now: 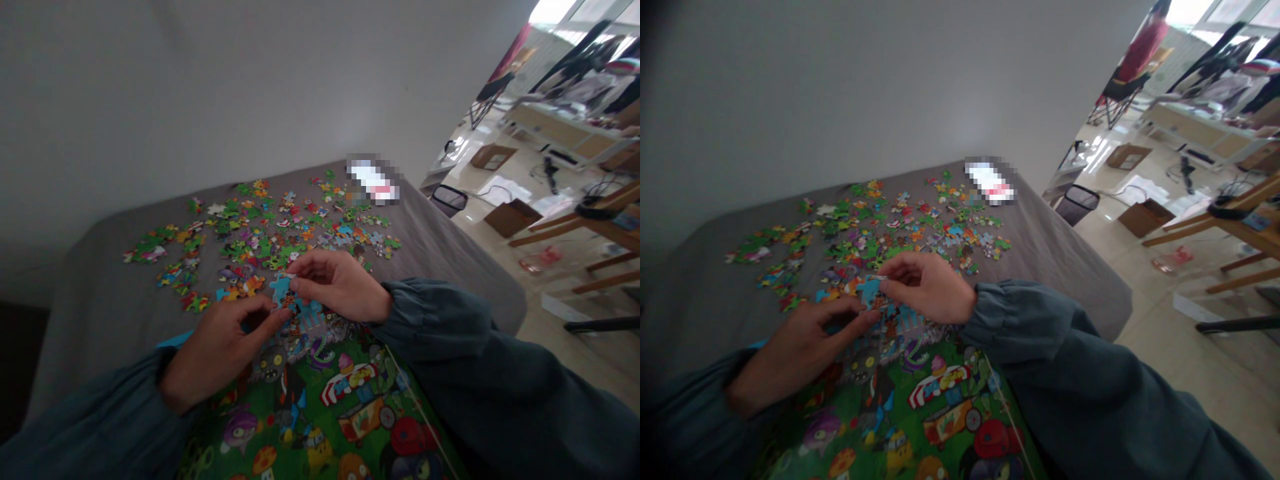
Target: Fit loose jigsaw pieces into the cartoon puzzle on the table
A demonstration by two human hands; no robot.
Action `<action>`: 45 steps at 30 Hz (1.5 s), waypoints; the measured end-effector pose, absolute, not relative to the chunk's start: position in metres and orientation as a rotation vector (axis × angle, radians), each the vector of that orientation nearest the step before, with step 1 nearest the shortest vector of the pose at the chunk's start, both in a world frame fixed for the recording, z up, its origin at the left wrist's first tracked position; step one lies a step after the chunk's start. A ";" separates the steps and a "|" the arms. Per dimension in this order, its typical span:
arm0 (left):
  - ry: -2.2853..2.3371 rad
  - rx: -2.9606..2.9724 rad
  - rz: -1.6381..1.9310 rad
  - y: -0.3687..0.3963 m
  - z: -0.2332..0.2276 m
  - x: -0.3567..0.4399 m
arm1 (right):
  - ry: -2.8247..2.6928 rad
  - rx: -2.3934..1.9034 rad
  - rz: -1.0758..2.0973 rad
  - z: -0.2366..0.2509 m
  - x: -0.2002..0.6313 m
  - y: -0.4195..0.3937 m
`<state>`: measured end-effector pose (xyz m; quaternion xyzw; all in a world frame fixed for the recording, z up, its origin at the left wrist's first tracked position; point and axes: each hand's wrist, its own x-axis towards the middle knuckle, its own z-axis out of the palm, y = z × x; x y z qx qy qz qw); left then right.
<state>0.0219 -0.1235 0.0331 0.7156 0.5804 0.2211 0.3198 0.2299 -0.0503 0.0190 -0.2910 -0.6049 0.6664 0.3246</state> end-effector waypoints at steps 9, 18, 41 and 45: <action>1.527 1.992 0.565 -0.125 0.033 0.023 | -1.657 -0.786 1.726 0.021 0.229 -0.054; 1.559 2.107 0.609 -0.128 0.030 0.020 | -1.891 -0.763 1.424 0.021 0.231 -0.057; 1.433 2.426 1.098 -0.129 0.031 0.007 | -2.135 -0.232 0.548 0.009 0.229 -0.056; 1.445 2.329 1.130 -0.132 0.033 0.003 | -2.181 -0.310 0.665 0.011 0.230 -0.059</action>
